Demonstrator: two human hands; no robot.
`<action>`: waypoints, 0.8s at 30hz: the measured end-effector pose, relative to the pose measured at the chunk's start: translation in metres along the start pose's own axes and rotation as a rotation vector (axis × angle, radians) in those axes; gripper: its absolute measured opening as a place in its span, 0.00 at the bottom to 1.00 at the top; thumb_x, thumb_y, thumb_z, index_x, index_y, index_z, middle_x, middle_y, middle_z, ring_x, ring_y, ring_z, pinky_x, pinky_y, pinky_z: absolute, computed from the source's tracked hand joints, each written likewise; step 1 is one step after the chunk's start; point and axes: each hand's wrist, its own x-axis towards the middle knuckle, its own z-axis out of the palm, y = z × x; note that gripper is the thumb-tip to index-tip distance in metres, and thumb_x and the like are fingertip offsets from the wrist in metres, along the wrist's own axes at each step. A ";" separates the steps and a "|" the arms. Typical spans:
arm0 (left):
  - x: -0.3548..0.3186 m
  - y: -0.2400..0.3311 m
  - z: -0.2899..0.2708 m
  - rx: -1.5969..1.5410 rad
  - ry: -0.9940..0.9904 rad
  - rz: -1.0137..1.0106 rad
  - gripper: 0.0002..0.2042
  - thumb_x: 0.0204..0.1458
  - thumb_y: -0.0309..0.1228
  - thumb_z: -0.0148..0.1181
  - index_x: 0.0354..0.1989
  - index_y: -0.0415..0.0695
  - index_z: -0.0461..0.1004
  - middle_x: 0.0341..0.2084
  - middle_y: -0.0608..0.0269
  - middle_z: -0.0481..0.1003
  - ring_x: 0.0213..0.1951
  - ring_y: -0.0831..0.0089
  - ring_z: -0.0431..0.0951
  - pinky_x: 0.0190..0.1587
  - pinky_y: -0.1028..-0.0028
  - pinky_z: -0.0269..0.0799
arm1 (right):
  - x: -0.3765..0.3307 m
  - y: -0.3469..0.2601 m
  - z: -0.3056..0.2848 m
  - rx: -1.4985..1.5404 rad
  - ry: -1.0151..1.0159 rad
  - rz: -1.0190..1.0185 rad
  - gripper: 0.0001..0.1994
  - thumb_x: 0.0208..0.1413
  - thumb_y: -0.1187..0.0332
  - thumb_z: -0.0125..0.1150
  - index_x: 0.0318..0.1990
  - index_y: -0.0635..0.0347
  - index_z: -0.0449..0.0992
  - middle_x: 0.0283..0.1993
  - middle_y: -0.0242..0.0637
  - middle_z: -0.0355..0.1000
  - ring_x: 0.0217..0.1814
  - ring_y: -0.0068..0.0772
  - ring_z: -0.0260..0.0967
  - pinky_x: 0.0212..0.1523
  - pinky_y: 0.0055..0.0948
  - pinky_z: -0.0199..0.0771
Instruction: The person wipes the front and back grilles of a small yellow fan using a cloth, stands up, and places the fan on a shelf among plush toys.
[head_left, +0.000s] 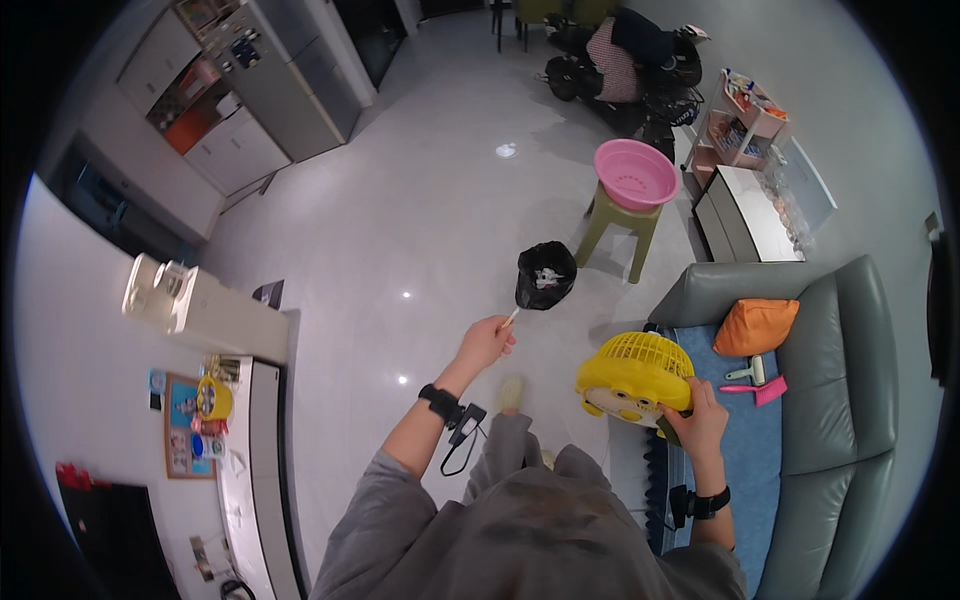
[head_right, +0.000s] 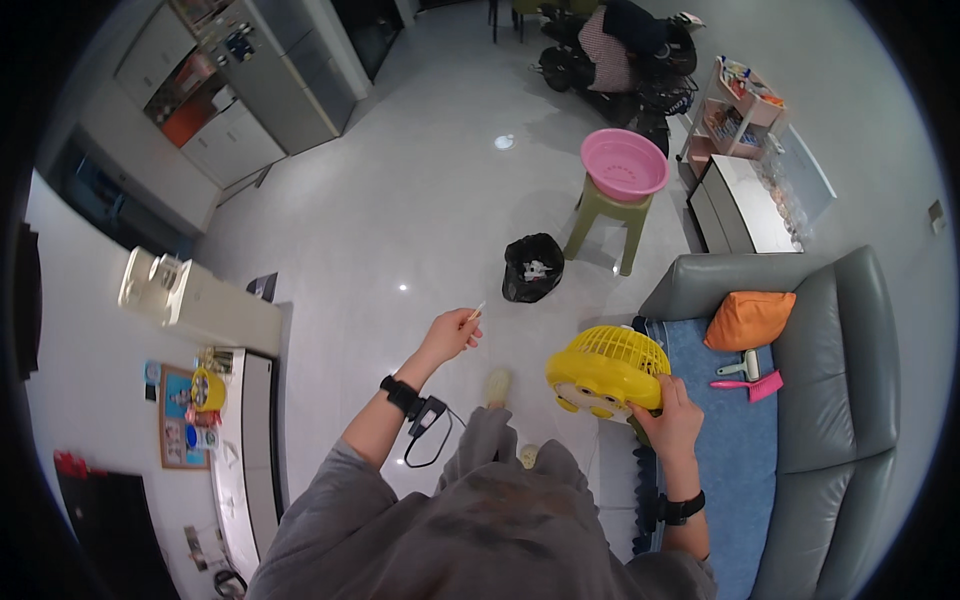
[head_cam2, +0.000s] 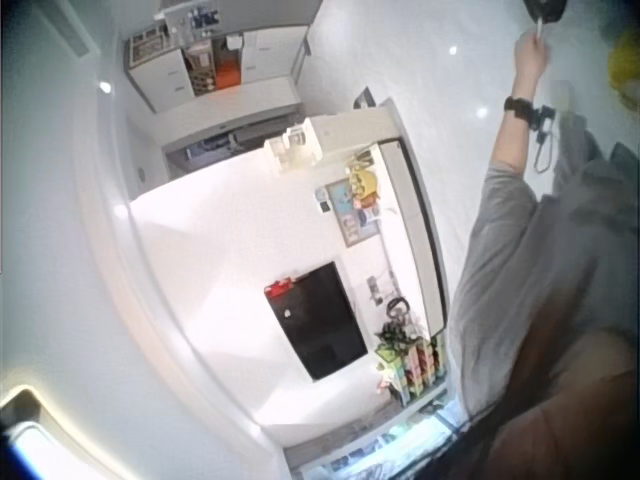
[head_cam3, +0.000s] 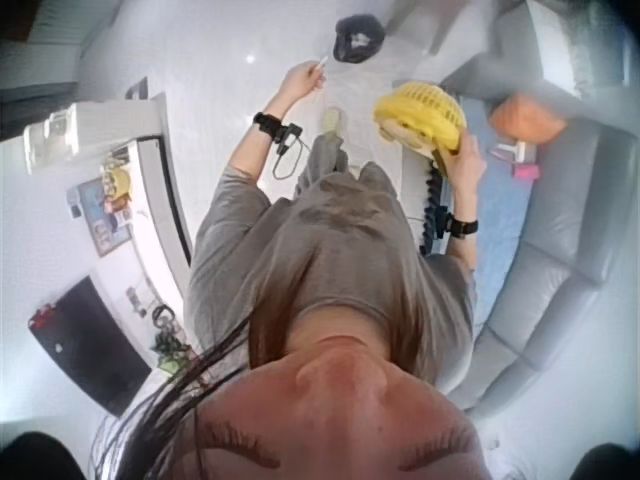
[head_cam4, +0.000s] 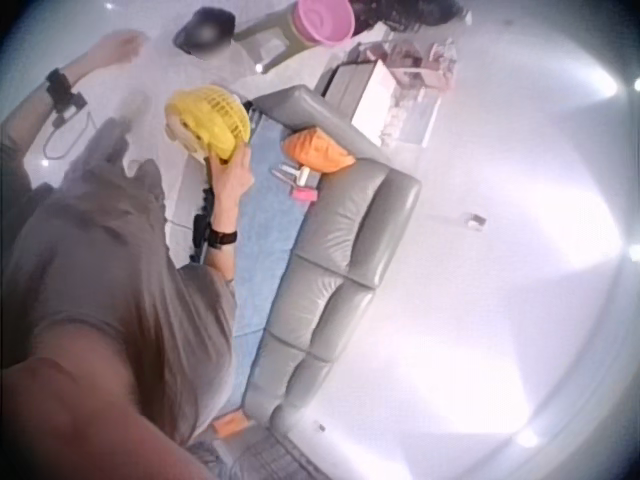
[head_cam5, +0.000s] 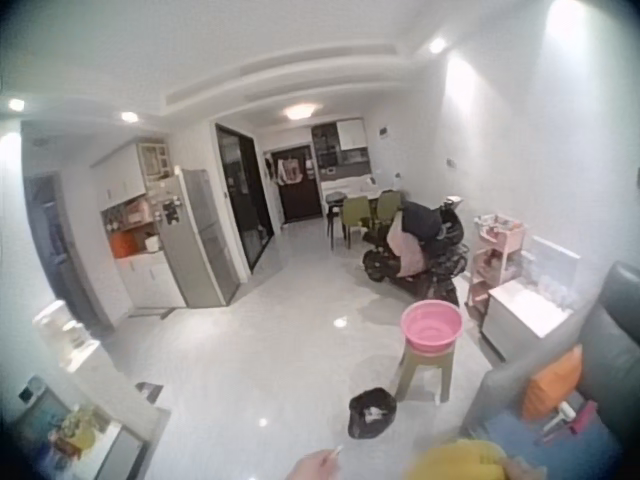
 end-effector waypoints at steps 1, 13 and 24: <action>0.039 -0.004 -0.002 0.005 -0.022 0.005 0.11 0.62 0.31 0.50 0.44 0.39 0.76 0.26 0.62 0.79 0.24 0.74 0.80 0.29 0.72 0.76 | 0.016 0.000 0.009 -0.014 -0.005 0.018 0.29 0.37 0.59 0.77 0.47 0.58 0.73 0.44 0.38 0.74 0.35 0.43 0.76 0.31 0.35 0.76; 0.364 -0.070 0.032 0.513 -0.233 -0.037 0.42 0.57 0.36 0.56 0.70 0.31 0.35 0.60 0.20 0.57 0.56 0.32 0.68 0.59 0.51 0.66 | 0.178 -0.013 0.072 -0.074 -0.048 0.251 0.29 0.34 0.60 0.79 0.46 0.58 0.74 0.44 0.38 0.75 0.34 0.41 0.77 0.31 0.33 0.77; 0.288 0.084 -0.002 0.090 -0.611 0.591 0.39 0.47 0.38 0.72 0.67 0.45 0.59 0.63 0.48 0.62 0.65 0.54 0.62 0.66 0.61 0.59 | 0.252 0.008 0.097 -0.020 -0.053 0.208 0.28 0.35 0.60 0.79 0.46 0.58 0.74 0.44 0.37 0.76 0.34 0.40 0.77 0.31 0.31 0.76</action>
